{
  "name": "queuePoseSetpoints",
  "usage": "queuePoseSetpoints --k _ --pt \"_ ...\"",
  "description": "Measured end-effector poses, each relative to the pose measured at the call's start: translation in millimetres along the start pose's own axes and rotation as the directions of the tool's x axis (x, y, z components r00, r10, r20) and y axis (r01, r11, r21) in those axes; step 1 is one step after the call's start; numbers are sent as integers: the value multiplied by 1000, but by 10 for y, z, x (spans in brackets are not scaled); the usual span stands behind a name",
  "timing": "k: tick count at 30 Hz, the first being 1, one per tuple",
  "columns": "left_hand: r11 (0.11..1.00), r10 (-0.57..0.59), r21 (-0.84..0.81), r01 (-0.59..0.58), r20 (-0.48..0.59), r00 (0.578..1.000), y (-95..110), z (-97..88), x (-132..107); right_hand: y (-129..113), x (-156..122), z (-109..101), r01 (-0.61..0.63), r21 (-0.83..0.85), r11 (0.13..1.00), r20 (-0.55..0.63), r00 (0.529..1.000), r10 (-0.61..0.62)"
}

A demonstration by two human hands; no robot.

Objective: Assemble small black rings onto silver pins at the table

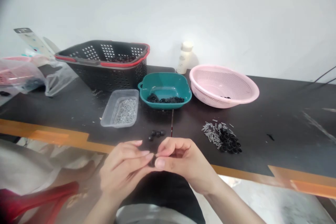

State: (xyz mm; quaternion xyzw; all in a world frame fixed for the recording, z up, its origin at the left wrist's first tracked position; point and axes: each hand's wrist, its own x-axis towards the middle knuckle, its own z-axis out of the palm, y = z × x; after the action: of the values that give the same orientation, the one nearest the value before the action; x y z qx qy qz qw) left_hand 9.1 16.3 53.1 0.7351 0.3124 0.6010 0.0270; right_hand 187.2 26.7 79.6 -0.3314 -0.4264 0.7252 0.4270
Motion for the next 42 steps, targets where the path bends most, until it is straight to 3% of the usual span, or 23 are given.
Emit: queuePoseSetpoints --k 5,9,15,19,24,29,38,42 --pt "999 29 -26 -28 10 1000 -11 10 15 -19 48 -64 -210 -28 977 140 967 212" --pt "998 -4 -55 6 23 1000 -66 35 46 -34 57 -77 -139 -140 980 226 960 168" --pt "984 47 -179 -21 145 988 -158 12 81 -25 41 -70 -138 -198 970 184 967 175" --pt "992 3 -128 21 187 982 -164 -32 70 -10 51 -70 -209 -173 963 145 961 234" --pt "994 32 -108 -14 168 985 -151 -19 56 40 73 -85 -296 -58 953 134 944 302" --pt "995 24 -95 -12 128 991 -163 23 20 58 65 -89 -283 34 959 141 951 275" --pt "994 32 -105 -12 183 983 -146 25 70 -144 94 -125 -395 -103 913 104 908 405" --pt "996 -5 -85 25 220 976 -135 22 81 -166 80 -165 -342 -183 922 27 936 352"
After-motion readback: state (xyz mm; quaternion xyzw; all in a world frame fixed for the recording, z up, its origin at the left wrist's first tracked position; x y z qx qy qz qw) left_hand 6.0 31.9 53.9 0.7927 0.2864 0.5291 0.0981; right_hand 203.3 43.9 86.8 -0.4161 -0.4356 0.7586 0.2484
